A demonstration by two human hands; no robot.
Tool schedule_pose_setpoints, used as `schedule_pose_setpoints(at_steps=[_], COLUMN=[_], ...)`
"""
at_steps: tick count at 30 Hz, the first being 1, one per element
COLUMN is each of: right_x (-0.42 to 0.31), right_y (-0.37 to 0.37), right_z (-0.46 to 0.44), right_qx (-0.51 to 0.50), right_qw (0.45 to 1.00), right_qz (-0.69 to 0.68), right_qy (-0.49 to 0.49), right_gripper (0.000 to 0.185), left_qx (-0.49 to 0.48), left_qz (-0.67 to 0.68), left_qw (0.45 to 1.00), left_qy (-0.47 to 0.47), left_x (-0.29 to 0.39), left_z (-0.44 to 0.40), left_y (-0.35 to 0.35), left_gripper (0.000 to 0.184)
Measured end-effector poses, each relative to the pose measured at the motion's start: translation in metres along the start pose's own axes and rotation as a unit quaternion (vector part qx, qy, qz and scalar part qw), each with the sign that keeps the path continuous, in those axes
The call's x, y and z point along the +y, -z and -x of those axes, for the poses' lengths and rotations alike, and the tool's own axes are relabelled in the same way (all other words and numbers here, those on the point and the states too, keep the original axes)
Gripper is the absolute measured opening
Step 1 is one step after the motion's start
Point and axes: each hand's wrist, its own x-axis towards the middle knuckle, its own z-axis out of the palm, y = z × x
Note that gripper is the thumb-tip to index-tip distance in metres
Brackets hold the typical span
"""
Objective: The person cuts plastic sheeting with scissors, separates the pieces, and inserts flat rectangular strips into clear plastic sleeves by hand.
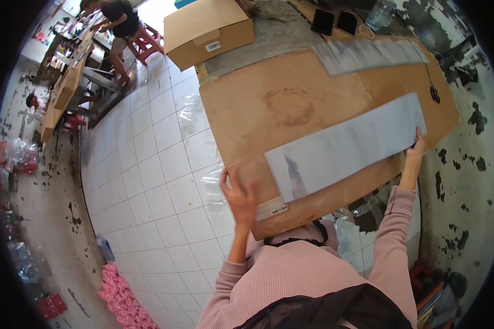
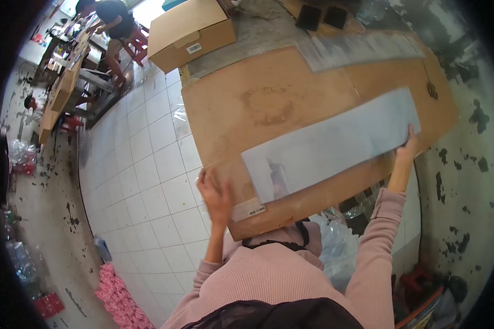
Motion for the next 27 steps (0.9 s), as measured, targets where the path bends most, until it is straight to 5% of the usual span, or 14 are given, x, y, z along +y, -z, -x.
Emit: schedule_pose_setpoints(at_steps=[4,6,7,8,10,12,14,17,20,23,26,27], right_x=[0.024,0.008,-0.012,-0.016,0.020,0.044,0.061,0.070,0.076,0.092,0.074,0.073], right_y=[0.037,0.025,-0.010,-0.044,-0.063,-0.101,-0.125,-0.134,-0.129,-0.108,-0.117,-0.115], right_z=[-0.024,0.008,0.049,0.092,0.150,0.216,0.269,0.250,0.239,0.225,0.223,0.221], right_qx=[-0.069,0.040,0.083,0.118,0.080,-0.334,-0.466,-0.529,-0.545,-0.459,-0.526,-0.532], right_qw=[0.995,0.955,0.821,0.610,0.437,0.462,0.317,0.304,0.250,0.122,0.214,0.296], right_qz=[0.065,0.293,0.565,0.783,0.815,0.695,0.741,0.717,0.680,0.636,0.619,0.595], right_qy=[-0.022,-0.030,-0.006,0.022,0.372,0.438,0.366,0.338,0.422,0.608,0.543,0.525], right_gripper=[0.052,0.056,0.059,0.063,0.066,0.081,0.091,0.096,0.091,0.078,0.063,0.060], left_qx=[-0.030,-0.067,-0.086,-0.117,-0.111,-0.109,-0.110,-0.093,-0.085,-0.116,-0.126,-0.126], left_qz=[-0.004,0.055,0.084,0.147,0.120,0.117,0.143,0.141,0.191,0.155,0.139,0.147], left_qw=[0.999,0.989,0.978,0.957,0.953,0.947,0.939,0.950,0.941,0.945,0.948,0.947], left_qy=[0.029,0.123,0.169,0.221,0.254,0.279,0.292,0.263,0.266,0.265,0.256,0.258], left_x=[0.024,0.003,-0.006,-0.005,0.002,0.002,-0.003,-0.013,-0.022,-0.033,-0.030,-0.030], left_z=[0.020,0.026,0.028,0.026,0.028,0.030,0.026,0.026,0.028,0.027,0.023,0.023], left_y=[0.003,0.002,0.004,0.009,0.010,0.013,0.015,0.015,0.013,0.017,0.024,0.025], left_gripper=[0.083,0.090,0.093,0.082,0.066,0.052,0.041,0.033,0.031,0.030,0.029,0.029])
